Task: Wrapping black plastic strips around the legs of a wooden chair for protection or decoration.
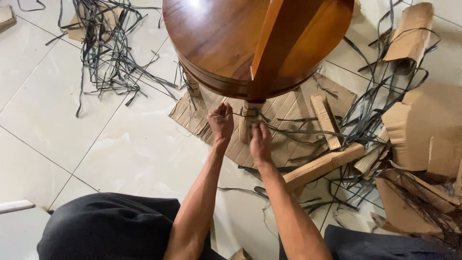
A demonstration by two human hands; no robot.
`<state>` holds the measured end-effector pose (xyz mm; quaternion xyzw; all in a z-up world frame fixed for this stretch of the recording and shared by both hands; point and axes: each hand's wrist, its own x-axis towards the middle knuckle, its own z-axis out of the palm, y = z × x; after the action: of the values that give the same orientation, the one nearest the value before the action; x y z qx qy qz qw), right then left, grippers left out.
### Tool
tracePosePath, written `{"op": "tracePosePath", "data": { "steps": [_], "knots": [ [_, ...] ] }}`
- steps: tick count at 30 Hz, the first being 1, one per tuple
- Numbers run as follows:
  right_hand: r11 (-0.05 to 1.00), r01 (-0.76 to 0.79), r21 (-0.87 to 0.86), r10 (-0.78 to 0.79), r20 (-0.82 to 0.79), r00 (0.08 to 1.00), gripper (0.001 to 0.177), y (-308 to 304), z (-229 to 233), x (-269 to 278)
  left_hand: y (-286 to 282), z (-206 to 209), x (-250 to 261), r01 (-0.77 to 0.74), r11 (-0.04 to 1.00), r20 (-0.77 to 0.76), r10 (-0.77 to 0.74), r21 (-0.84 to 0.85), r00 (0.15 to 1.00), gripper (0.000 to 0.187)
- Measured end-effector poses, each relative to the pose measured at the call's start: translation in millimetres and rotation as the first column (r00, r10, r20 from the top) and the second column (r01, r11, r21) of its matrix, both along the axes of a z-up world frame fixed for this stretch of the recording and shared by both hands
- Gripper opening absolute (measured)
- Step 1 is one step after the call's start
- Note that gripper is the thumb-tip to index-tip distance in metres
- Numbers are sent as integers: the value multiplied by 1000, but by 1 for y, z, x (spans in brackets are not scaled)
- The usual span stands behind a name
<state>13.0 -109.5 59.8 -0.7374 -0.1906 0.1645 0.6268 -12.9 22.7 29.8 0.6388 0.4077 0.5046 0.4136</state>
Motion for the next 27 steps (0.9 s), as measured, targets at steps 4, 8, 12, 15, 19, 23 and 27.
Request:
{"op": "tracePosePath", "data": {
  "steps": [4,8,12,15,19,23,27],
  "knots": [
    [962,132,238,11,-519,855,23,1,6,14,21,-22,7,12,999,-54,-11,29,998,46],
    [947,234,221,-69,-570,819,24,9,-12,17,34,-28,17,-4,1000,-68,4,5,998,35],
    [944,254,209,-94,-569,817,22,9,0,10,20,-8,-3,14,1000,-207,-10,18,978,35],
    [953,204,224,-49,-550,833,22,4,5,7,26,-31,-15,62,995,-339,-84,-75,937,37],
    [957,157,244,13,-578,816,21,1,-10,15,8,40,-31,156,986,-417,-166,-57,894,33],
    [988,133,79,-94,-378,921,19,4,-63,33,2,35,-31,306,907,-527,-117,288,842,10],
    [981,95,-172,-101,-28,994,17,3,-25,17,-15,61,-37,405,846,-571,-153,346,807,11]
  ]
}}
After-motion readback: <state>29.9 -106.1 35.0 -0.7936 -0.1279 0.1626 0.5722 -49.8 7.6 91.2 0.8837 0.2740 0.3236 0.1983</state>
